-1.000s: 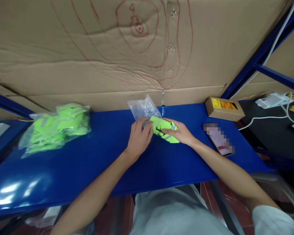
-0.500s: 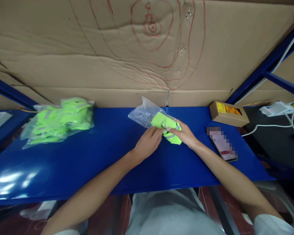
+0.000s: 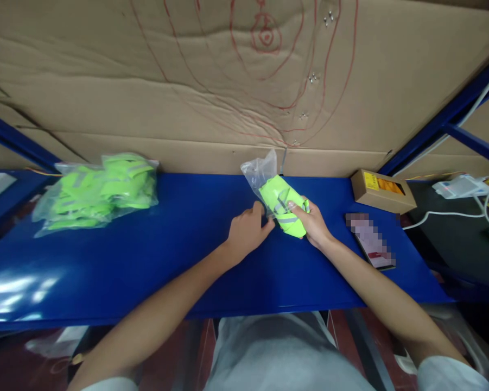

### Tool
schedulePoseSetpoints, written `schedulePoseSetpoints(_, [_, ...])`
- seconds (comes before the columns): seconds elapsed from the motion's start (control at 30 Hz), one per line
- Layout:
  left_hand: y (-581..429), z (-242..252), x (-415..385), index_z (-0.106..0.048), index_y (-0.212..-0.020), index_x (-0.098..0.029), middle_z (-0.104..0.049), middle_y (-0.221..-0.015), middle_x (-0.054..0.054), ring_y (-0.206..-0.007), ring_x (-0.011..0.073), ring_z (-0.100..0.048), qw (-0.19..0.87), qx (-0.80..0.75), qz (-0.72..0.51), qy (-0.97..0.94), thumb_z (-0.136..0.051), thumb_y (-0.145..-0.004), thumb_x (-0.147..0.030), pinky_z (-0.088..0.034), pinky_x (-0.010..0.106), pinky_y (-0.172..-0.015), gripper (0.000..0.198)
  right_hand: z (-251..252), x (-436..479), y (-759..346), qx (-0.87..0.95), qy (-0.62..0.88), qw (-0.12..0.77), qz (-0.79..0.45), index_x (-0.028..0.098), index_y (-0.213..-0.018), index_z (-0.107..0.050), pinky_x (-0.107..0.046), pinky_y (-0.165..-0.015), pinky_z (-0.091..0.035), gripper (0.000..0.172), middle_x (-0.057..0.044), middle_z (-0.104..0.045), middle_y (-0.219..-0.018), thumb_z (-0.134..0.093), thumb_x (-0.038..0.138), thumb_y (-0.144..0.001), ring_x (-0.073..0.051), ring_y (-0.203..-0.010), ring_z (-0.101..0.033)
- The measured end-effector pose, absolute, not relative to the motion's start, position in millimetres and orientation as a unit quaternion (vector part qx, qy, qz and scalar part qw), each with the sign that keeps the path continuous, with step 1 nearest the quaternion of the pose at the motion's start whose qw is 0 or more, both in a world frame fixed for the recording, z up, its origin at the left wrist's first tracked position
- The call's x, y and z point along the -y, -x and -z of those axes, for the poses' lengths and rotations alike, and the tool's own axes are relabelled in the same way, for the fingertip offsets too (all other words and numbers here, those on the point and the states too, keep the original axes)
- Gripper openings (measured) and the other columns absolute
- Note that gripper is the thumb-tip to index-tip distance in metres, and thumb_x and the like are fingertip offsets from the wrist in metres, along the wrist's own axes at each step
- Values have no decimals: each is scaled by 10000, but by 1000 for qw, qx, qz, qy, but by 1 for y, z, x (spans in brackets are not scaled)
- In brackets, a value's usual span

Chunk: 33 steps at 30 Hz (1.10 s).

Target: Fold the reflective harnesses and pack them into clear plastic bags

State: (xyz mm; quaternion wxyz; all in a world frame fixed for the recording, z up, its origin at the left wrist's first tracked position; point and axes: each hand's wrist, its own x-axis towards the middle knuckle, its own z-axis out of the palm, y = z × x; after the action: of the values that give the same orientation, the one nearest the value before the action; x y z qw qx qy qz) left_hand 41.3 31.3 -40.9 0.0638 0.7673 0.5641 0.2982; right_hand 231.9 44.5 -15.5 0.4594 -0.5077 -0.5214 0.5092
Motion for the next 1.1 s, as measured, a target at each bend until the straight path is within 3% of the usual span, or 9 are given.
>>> schedulePoseSetpoints(0.2, [-53,44,-16,-601,-830,-176,-686,-890,139,-941,305,-674,158,-500,-318,-790,-530,-915,-215,-538,481,-925,118,15,-39,-234,650,526,471,-280,216,-814,-634,-307,-749,-479,411,-15,-631,-844,-835,564,-731,-201,-819,-581])
schedulePoseSetpoints(0.33, [-51,42,-17,-599,-799,-188,-672,-917,130,-1025,314,-645,253,-469,-370,-761,-605,-891,-274,-451,567,-1068,126,19,-45,-234,583,514,485,-400,214,-888,-664,-321,-739,-521,446,-35,-698,-881,-798,620,-761,-223,-829,-640])
schedulePoseSetpoints(0.47, [-45,36,-26,-620,-849,-202,-692,-918,72,-931,236,-672,398,-427,-413,-699,-704,-879,-436,-554,444,-935,251,24,-53,-234,542,497,491,-467,187,-1100,-695,-355,-707,-577,574,-81,-777,-971,-702,692,-826,-254,-819,-723])
schedulePoseSetpoints(0.57, [-48,30,-30,-624,-1094,-195,-731,-1035,98,-930,210,-718,494,-403,-445,-629,-528,-983,-609,-593,383,-831,439,22,-53,-233,534,488,503,-474,168,-1140,-704,-383,-717,-595,626,-110,-788,-1014,-651,722,-853,-279,-842,-747])
schedulePoseSetpoints(0.63, [-56,26,-28,-604,-1234,-197,-724,-1187,125,-1044,224,-722,549,-378,-475,-573,-466,-998,-659,-583,396,-904,538,20,-49,-232,544,476,506,-471,175,-1136,-719,-411,-796,-602,617,-117,-784,-1075,-690,709,-828,-307,-946,-747])
schedulePoseSetpoints(0.73, [-73,21,-19,-664,-1234,-204,-719,-1274,100,-1184,241,-683,650,-330,-539,-422,-700,-909,-583,-509,390,-1057,501,18,-40,-229,601,449,507,-424,224,-1280,-685,-449,-1075,-505,599,-104,-694,-1350,-746,614,-829,-328,-1278,-630])
schedulePoseSetpoints(0.8, [-85,19,-11,-707,-1202,-200,-731,-1272,82,-1236,250,-659,689,-310,-562,-338,-815,-846,-476,-460,387,-1117,463,19,-36,-229,646,441,502,-371,244,-1464,-543,-463,-1177,-410,666,-108,-584,-1497,-707,544,-892,-311,-1403,-531])
schedulePoseSetpoints(0.9, [-97,20,-3,-710,-1241,-205,-717,-1320,72,-1319,259,-611,688,-311,-569,-326,-837,-837,-417,-416,383,-1163,473,23,-33,-231,648,447,505,-355,225,-1582,-334,-471,-1111,-474,749,-153,-595,-1457,-640,502,-957,-296,-1325,-598])
schedulePoseSetpoints(1.1, [-95,25,-3,-710,-1252,-224,-703,-1355,74,-1356,284,-586,684,-327,-550,-350,-866,-805,-394,-396,411,-1185,503,26,-35,-233,630,450,520,-360,283,-1514,-357,-433,-976,-547,695,-107,-674,-1299,-679,498,-936,-278,-1148,-686])
